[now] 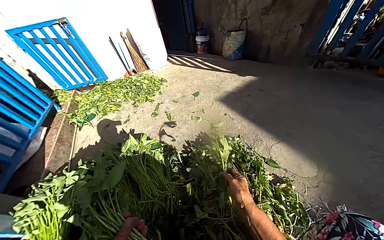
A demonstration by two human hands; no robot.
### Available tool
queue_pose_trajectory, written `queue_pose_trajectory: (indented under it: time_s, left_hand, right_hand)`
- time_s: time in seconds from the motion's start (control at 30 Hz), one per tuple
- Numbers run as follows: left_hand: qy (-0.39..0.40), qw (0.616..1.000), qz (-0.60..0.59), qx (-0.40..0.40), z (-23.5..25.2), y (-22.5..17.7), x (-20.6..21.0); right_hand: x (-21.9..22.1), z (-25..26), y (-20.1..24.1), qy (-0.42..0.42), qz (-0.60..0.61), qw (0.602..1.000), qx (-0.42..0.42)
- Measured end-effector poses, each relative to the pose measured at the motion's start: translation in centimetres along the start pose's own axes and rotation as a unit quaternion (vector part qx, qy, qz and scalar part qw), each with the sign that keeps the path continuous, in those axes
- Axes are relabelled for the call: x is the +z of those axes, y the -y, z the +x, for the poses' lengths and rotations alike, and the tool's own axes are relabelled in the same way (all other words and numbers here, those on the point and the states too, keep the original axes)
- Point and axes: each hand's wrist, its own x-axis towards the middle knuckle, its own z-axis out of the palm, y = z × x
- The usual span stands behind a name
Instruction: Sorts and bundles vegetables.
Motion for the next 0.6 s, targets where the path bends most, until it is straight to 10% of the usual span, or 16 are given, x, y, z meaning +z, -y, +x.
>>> queue_pose_trajectory:
  time_s: [0.3,0.6]
  left_hand:
    - [0.006,1.000,-0.019,0.021,-0.3,0.4,1.0]
    - [-0.025,0.996,-0.058,0.062,0.7,-0.2,-1.7]
  right_hand:
    - [4.2,-15.0,-3.6,0.185,0.000,0.973,-0.140]
    - [4.2,-16.8,-6.1,0.257,-0.094,0.921,-0.277]
